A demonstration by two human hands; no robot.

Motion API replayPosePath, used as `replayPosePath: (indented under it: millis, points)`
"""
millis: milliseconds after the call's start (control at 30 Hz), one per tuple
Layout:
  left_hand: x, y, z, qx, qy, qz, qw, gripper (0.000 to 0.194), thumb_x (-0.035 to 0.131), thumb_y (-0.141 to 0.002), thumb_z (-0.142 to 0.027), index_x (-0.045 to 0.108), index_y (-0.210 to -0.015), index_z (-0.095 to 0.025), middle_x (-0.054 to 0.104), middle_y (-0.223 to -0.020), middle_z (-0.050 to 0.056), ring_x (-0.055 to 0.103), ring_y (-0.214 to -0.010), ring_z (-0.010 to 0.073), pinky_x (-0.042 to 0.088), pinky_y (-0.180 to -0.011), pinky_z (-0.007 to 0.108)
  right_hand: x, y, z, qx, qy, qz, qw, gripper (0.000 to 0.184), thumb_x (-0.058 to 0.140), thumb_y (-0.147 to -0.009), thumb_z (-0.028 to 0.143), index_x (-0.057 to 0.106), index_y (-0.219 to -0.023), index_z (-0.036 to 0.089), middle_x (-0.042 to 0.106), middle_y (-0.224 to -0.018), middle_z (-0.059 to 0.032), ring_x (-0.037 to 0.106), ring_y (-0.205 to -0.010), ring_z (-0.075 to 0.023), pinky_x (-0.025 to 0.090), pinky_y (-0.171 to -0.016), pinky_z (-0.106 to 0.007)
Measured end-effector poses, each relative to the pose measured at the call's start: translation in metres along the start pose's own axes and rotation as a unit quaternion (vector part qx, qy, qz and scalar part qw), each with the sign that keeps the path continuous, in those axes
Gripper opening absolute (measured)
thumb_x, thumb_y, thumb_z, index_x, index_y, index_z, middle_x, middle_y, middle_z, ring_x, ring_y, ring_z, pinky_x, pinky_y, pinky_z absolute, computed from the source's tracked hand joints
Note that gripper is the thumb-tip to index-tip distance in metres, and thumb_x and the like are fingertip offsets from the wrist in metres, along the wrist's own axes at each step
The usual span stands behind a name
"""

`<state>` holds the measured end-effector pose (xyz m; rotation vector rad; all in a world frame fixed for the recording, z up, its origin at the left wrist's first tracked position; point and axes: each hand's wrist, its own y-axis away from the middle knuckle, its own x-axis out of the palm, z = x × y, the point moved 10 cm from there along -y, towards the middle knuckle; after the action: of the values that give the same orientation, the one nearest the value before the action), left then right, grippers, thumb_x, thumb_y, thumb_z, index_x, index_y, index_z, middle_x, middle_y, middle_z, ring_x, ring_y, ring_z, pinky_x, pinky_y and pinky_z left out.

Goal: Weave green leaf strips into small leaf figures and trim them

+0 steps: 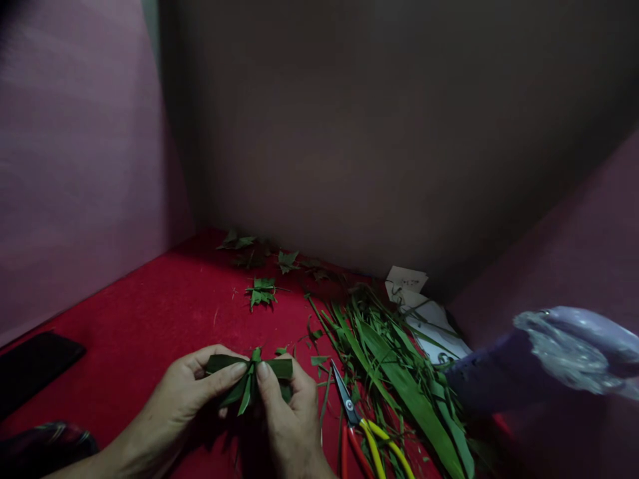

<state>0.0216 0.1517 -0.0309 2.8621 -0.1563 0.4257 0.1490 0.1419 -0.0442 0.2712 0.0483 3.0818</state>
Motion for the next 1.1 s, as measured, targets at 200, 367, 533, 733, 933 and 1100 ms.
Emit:
replayPosePath:
  millis: [200,367,533,733,933,1100]
  points:
    - [0.007,0.002,0.010,-0.043,0.093,0.017,0.995,0.023,0.078,-0.060,-0.028,0.061,-0.063,-0.013,0.063,-0.052,0.001,0.056,-0.045,0.0124,0.045,-0.046,0.022,0.006,0.000,-0.012,0.079,-0.105,-0.005,0.991,0.036,0.072,-0.065,0.047,0.057,-0.068,0.015,0.053,-0.051,0.0037,0.045,-0.043,-0.0073,0.038,-0.041,-0.018]
    - [0.013,0.002,0.014,-0.064,0.135,0.039,0.988,0.022,0.078,-0.059,-0.025,0.060,-0.064,-0.013,0.067,-0.056,0.005,0.062,-0.048,0.0182,0.050,-0.050,0.029,0.018,0.002,-0.016,0.125,-0.138,0.041,0.982,0.037,0.071,-0.067,0.048,0.056,-0.072,0.014,0.053,-0.044,0.0043,0.040,-0.033,-0.0044,0.030,-0.032,-0.014]
    - [0.011,0.004,0.016,-0.062,0.157,0.040,0.985,0.016,0.075,-0.065,-0.020,0.061,-0.069,-0.013,0.067,-0.061,0.003,0.063,-0.052,0.0155,0.050,-0.054,0.026,0.021,0.003,-0.017,0.141,-0.154,0.050,0.977,0.039,0.072,-0.065,0.048,0.055,-0.072,0.014,0.053,-0.044,0.0045,0.040,-0.033,-0.0030,0.030,-0.031,-0.012]
    - [0.018,0.005,0.013,-0.067,0.163,0.066,0.982,0.013,0.070,-0.069,-0.021,0.059,-0.070,-0.014,0.068,-0.060,0.006,0.063,-0.048,0.0197,0.052,-0.052,0.032,0.023,0.002,-0.019,0.133,-0.124,0.067,0.981,0.038,0.069,-0.069,0.049,0.055,-0.074,0.014,0.054,-0.043,0.0042,0.039,-0.031,-0.0028,0.029,-0.030,-0.011]
    - [0.023,0.007,0.011,-0.046,0.165,0.090,0.981,0.012,0.068,-0.071,-0.020,0.057,-0.071,-0.015,0.068,-0.059,0.007,0.065,-0.048,0.0228,0.052,-0.051,0.034,0.026,0.003,-0.014,0.122,-0.127,0.086,0.981,0.035,0.068,-0.072,0.045,0.055,-0.072,0.013,0.051,-0.041,0.0059,0.038,-0.031,-0.0012,0.030,-0.031,-0.010]
    - [0.021,0.006,0.016,-0.066,0.170,0.077,0.980,0.018,0.072,-0.065,-0.018,0.055,-0.070,-0.014,0.066,-0.055,0.006,0.063,-0.046,0.0217,0.051,-0.050,0.034,0.029,0.007,-0.017,0.151,-0.141,0.095,0.974,0.035,0.068,-0.072,0.046,0.055,-0.076,0.013,0.052,-0.041,0.0054,0.037,-0.029,-0.0014,0.027,-0.028,-0.009]
